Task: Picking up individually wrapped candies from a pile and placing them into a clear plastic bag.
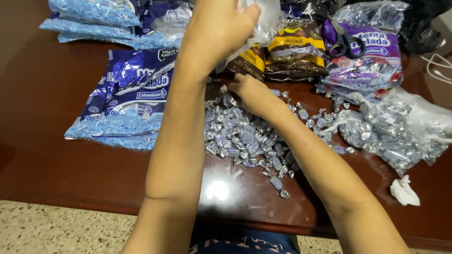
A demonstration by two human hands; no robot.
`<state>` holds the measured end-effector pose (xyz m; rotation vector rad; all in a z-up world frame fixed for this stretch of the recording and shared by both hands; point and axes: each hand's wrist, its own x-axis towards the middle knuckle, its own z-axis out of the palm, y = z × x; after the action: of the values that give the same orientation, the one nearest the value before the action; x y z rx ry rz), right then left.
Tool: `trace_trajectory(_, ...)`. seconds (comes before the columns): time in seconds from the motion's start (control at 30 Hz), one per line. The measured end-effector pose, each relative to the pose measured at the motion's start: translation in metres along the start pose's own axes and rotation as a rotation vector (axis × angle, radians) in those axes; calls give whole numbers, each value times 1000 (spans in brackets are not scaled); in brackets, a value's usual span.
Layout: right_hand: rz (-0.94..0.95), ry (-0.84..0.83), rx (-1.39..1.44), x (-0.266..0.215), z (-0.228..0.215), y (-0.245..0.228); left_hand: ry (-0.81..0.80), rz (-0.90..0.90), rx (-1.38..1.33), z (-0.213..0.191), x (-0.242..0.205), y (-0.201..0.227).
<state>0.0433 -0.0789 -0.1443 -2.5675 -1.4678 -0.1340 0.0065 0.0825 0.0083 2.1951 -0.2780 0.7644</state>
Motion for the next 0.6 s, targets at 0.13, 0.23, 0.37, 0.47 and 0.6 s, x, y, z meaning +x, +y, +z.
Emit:
trace_trajectory(0.13, 43, -45, 179, -17, -25, 10, -34, -18, -6, 12, 4, -2)
trace_trajectory(0.23, 96, -57, 128, -32, -41, 16, -10, 85, -5, 21, 8, -8)
trace_trajectory(0.37, 203, -108, 190, -35, -38, 11, -54, 116, 7, 28, 6, -6)
trace_trajectory(0.47, 273, -125, 188, -37, -60, 1, -62, 243, -70, 33, 5, -10)
trace_trajectory(0.6, 494, 68, 290, -58, -118, -1, -132, 170, -70, 43, 6, -13)
